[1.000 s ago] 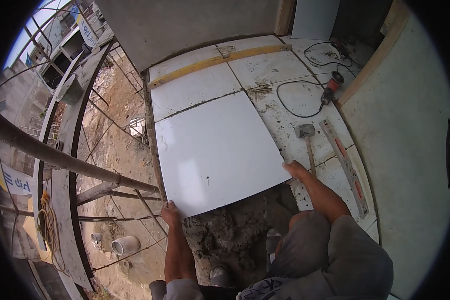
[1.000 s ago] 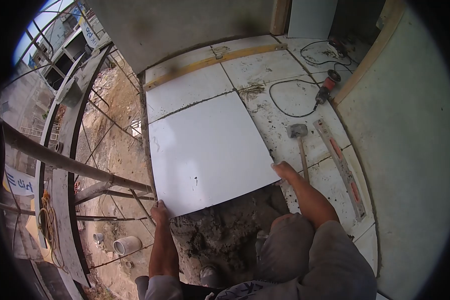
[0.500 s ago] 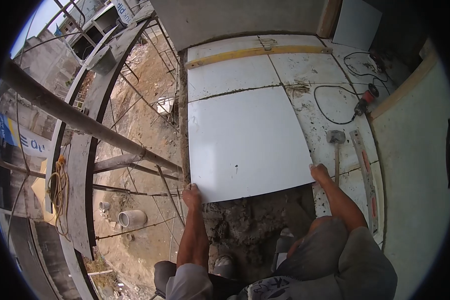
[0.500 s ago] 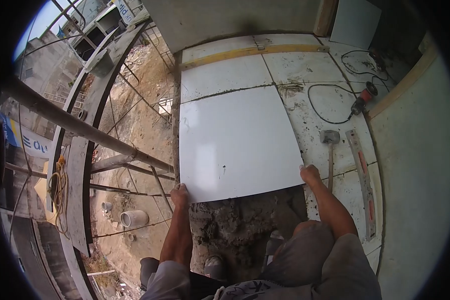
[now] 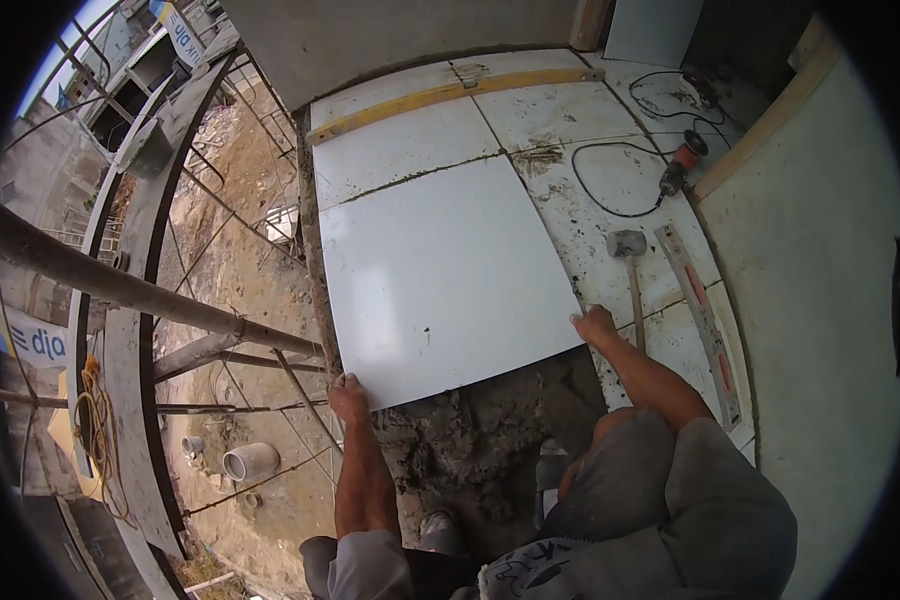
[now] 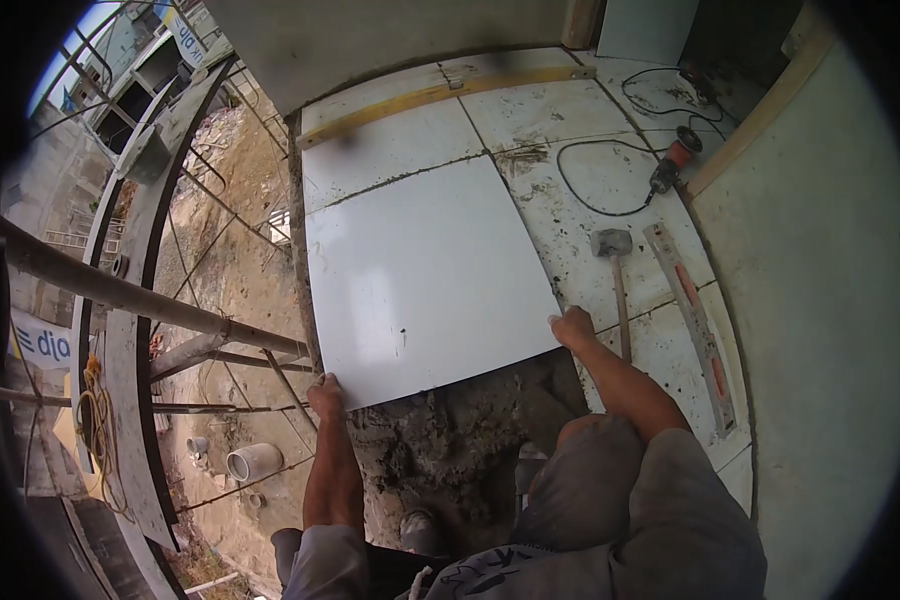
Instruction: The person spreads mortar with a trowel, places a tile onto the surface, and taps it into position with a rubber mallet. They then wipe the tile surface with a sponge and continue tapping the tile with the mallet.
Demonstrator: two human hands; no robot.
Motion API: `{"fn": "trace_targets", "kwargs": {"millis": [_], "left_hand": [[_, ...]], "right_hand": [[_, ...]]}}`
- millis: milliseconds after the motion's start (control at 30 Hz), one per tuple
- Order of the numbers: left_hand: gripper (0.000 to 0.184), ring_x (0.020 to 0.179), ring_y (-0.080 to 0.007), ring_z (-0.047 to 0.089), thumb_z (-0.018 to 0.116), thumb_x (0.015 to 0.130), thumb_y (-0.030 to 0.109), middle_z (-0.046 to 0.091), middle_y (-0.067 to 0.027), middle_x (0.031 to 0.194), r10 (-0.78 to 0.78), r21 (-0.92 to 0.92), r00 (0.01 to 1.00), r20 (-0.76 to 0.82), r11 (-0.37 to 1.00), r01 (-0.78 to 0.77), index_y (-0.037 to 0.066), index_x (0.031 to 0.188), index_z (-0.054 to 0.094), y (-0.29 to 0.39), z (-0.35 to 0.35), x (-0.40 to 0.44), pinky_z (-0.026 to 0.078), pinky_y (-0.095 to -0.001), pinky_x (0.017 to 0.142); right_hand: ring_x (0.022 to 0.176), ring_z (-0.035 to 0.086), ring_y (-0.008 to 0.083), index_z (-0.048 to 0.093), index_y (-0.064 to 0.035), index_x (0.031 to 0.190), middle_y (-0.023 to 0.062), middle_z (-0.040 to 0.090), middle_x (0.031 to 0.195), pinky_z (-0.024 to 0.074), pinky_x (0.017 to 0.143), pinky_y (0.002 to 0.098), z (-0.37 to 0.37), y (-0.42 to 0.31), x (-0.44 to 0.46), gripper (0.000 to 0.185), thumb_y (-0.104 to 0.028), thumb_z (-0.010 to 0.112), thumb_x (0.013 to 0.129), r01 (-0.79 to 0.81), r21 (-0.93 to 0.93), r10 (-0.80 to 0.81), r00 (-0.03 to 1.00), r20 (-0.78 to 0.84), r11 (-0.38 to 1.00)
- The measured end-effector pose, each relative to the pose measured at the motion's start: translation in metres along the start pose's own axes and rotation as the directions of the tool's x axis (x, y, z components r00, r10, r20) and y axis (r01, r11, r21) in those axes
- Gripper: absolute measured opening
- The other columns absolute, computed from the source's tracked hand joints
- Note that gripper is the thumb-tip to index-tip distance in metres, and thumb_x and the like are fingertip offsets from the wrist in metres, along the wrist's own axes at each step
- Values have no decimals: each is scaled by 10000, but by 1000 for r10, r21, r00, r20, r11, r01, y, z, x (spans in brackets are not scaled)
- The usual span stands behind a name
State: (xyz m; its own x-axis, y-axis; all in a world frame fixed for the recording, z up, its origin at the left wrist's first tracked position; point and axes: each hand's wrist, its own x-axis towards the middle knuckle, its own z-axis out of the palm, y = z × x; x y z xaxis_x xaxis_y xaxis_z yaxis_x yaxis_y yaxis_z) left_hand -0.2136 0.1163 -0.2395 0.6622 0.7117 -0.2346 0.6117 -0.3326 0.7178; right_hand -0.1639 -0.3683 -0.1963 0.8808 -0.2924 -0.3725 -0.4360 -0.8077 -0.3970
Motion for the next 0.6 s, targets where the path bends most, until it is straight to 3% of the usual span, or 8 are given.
{"fn": "trace_targets", "kwargs": {"millis": [133, 200, 300, 367, 467, 533, 567, 600], "left_hand": [[301, 814, -241, 672, 588, 868, 156, 699, -186, 931, 10, -63, 997, 74, 998, -5, -54, 1072, 657, -3, 3, 0, 498, -336, 758], [325, 803, -218, 650, 587, 871, 159, 691, -165, 941, -17, -202, 996, 89, 979, 35, -82, 1083, 637, 3, 1, -3, 494, -322, 748], [346, 789, -198, 624, 585, 881, 170, 678, -144, 944, -6, -221, 989, 149, 975, 39, -103, 1092, 612, 1, 1, -2, 488, -310, 734], [249, 771, -145, 589, 576, 907, 153, 663, -81, 900, 29, -350, 991, 132, 937, 20, -56, 1021, 647, -1, 4, -5, 459, -281, 703], [286, 785, -150, 586, 590, 906, 175, 659, -85, 929, 24, -333, 994, 105, 943, 12, -64, 1059, 630, -8, 5, -3, 459, -281, 705], [401, 894, -239, 634, 585, 896, 232, 669, -184, 1020, 27, -239, 997, 74, 971, -8, -84, 1143, 593, -11, 6, 2, 476, -330, 813], [401, 894, -239, 634, 585, 896, 232, 669, -184, 1020, 23, -233, 998, 64, 972, -7, -84, 1143, 593, -1, 5, 3, 476, -330, 813], [414, 922, -255, 636, 583, 899, 245, 663, -203, 1039, 107, -172, 994, 24, 980, -101, -80, 1155, 589, 17, -2, 0, 473, -335, 832]], "right_hand": [[942, 625, 428, 626, 124, 902, 322, 631, 942, 501, 865, 422, -3, -3, -3, 396, -247, 602, 764, 21, -52, -21, 1000, 1, 998], [935, 628, 423, 631, 122, 880, 324, 630, 931, 502, 862, 423, -9, -7, -7, 379, -229, 597, 741, 15, -29, -15, 1000, 11, 999], [946, 626, 416, 633, 117, 876, 320, 632, 930, 499, 865, 423, -4, -4, -4, 375, -234, 600, 746, 35, -15, -35, 999, 5, 999], [953, 623, 414, 630, 116, 886, 317, 632, 934, 499, 861, 423, -7, -4, -4, 376, -235, 602, 753, 32, -15, -32, 999, 13, 999], [952, 625, 409, 626, 115, 895, 314, 633, 930, 500, 855, 423, -5, 1, -2, 389, -253, 605, 770, 25, -39, -24, 999, 24, 999], [948, 627, 405, 623, 116, 898, 313, 634, 923, 500, 852, 426, -2, 4, 5, 401, -268, 607, 783, 39, -54, -38, 999, 20, 998], [943, 630, 397, 631, 92, 913, 295, 640, 927, 499, 849, 427, -2, 6, 10, 389, -279, 603, 799, 31, -103, -29, 999, 16, 994], [938, 633, 388, 638, 68, 928, 278, 647, 931, 498, 846, 428, 0, 6, 12, 378, -291, 599, 815, 20, -155, -19, 1000, 12, 988]]}}
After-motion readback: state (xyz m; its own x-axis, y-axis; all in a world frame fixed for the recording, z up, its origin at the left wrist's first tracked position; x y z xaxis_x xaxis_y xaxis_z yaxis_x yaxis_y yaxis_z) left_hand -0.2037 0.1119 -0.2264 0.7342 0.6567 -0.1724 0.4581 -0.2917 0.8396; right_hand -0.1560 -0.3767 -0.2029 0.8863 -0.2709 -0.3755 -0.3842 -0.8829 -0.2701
